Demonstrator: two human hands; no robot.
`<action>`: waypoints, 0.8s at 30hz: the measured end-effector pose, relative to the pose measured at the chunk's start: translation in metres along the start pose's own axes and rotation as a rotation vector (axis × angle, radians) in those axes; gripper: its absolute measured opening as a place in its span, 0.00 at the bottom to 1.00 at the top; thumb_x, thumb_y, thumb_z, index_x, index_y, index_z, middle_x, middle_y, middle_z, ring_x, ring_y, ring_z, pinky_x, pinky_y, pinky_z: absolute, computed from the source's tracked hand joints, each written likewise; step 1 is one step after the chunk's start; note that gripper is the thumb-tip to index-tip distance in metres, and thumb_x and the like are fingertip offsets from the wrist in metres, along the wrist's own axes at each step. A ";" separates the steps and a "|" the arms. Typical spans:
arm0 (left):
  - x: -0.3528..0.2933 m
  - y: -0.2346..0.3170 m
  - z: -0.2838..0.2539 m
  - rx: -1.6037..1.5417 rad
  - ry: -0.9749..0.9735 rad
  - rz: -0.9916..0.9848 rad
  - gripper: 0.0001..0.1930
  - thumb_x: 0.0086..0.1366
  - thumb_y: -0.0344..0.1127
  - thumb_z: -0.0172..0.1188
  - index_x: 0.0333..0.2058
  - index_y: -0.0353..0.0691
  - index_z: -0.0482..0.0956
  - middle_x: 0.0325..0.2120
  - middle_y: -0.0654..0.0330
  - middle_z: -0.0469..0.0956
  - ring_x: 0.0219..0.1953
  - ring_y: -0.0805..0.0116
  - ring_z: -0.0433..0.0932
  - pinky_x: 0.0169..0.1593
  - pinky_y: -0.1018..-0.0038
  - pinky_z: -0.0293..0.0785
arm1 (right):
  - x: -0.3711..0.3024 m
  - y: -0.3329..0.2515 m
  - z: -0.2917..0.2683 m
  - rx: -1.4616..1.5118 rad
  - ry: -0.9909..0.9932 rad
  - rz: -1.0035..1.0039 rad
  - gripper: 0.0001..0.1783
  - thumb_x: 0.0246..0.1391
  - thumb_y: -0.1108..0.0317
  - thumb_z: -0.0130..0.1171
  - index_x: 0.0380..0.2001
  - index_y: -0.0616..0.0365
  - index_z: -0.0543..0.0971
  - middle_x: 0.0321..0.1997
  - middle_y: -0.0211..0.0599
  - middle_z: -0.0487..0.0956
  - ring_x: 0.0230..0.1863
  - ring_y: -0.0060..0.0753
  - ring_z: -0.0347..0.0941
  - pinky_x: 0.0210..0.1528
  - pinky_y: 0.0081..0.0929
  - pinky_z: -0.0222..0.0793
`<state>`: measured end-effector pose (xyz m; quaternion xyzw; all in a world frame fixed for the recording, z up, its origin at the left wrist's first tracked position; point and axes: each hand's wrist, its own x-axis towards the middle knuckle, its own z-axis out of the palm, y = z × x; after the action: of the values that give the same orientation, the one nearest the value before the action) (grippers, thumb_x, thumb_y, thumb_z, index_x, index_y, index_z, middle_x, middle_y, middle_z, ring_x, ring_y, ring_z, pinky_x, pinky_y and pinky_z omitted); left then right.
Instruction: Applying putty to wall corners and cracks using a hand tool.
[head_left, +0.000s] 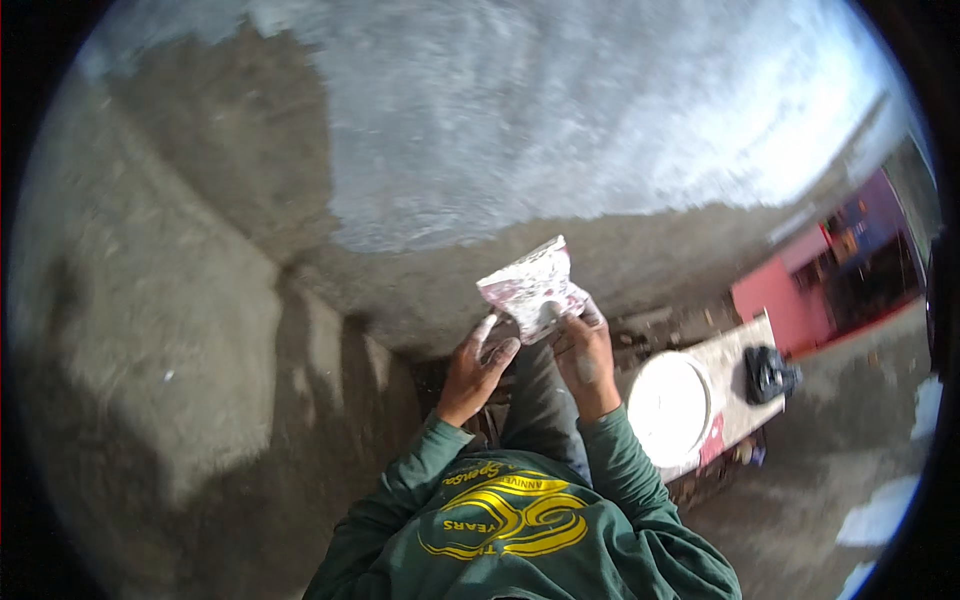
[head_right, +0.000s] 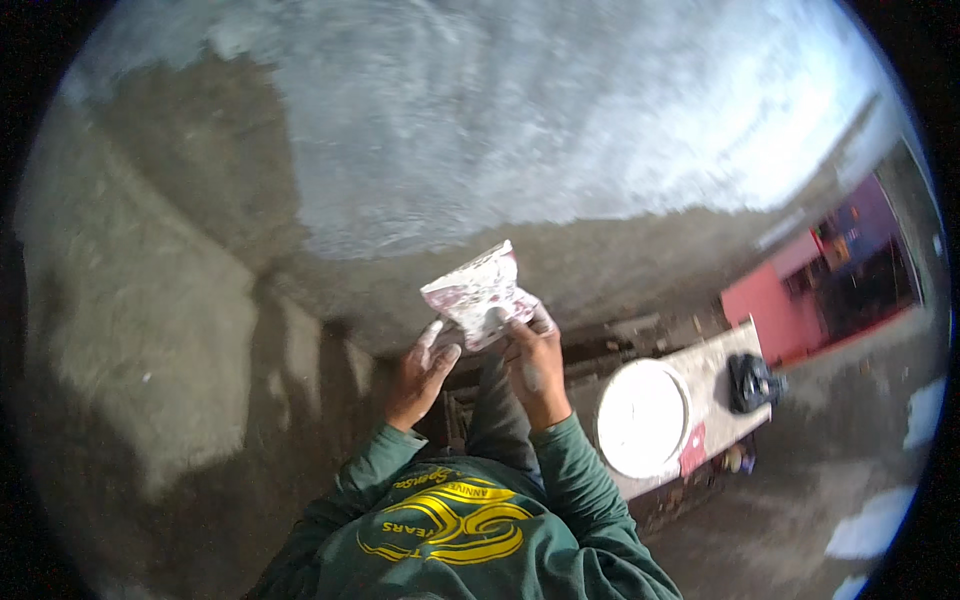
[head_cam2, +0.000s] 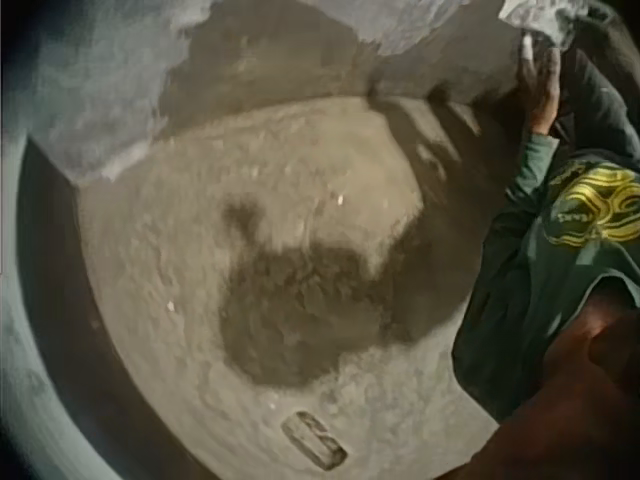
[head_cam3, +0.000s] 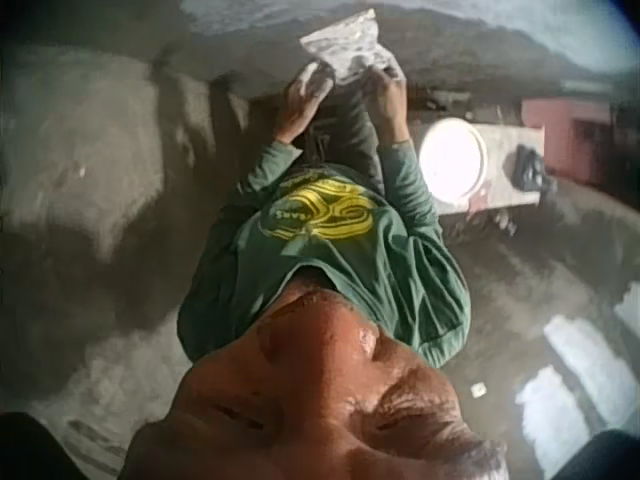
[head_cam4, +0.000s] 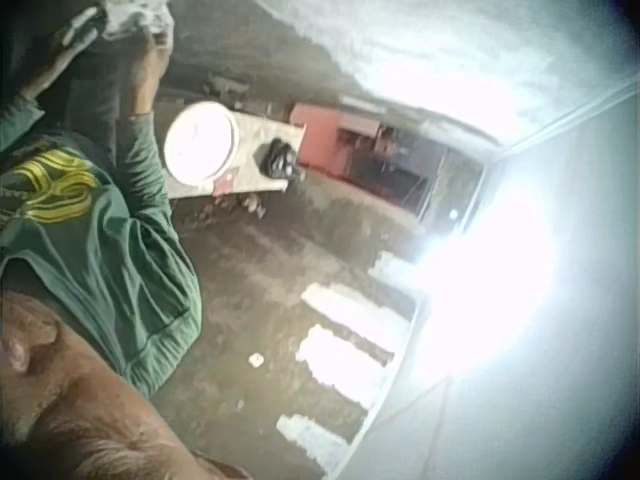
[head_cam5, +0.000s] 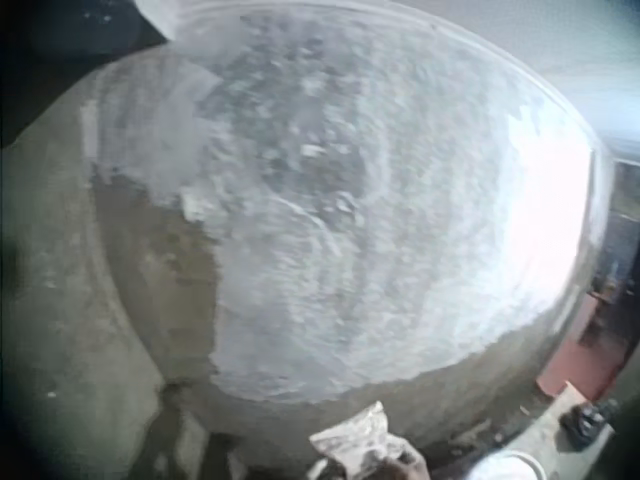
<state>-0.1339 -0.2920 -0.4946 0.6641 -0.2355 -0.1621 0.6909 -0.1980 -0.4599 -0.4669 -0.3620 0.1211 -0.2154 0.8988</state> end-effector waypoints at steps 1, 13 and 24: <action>0.002 0.006 -0.006 0.058 0.070 0.022 0.28 0.68 0.42 0.58 0.58 0.27 0.66 0.46 0.52 0.77 0.44 0.73 0.76 0.48 0.75 0.73 | 0.003 0.012 0.019 -0.061 -0.002 0.055 0.17 0.58 0.81 0.51 0.52 0.67 0.72 0.48 0.41 0.79 0.48 0.33 0.77 0.49 0.33 0.76; -0.035 0.025 -0.106 -0.401 0.572 -0.035 0.20 0.71 0.44 0.53 0.51 0.32 0.72 0.43 0.57 0.77 0.39 0.69 0.79 0.33 0.72 0.82 | 0.033 0.054 0.111 -0.832 -0.541 -0.398 0.25 0.57 0.71 0.59 0.59 0.61 0.72 0.55 0.44 0.76 0.52 0.38 0.74 0.54 0.28 0.68; -0.058 0.042 -0.130 -0.401 0.615 -0.006 0.20 0.72 0.43 0.51 0.51 0.30 0.71 0.38 0.57 0.77 0.30 0.72 0.78 0.23 0.76 0.80 | 0.034 0.080 0.139 -1.090 -0.722 -0.370 0.24 0.54 0.70 0.62 0.56 0.60 0.75 0.57 0.49 0.74 0.54 0.44 0.73 0.52 0.32 0.72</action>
<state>-0.1158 -0.1490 -0.4606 0.5338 0.0217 0.0000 0.8453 -0.0919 -0.3410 -0.4268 -0.8273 -0.1591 -0.1394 0.5205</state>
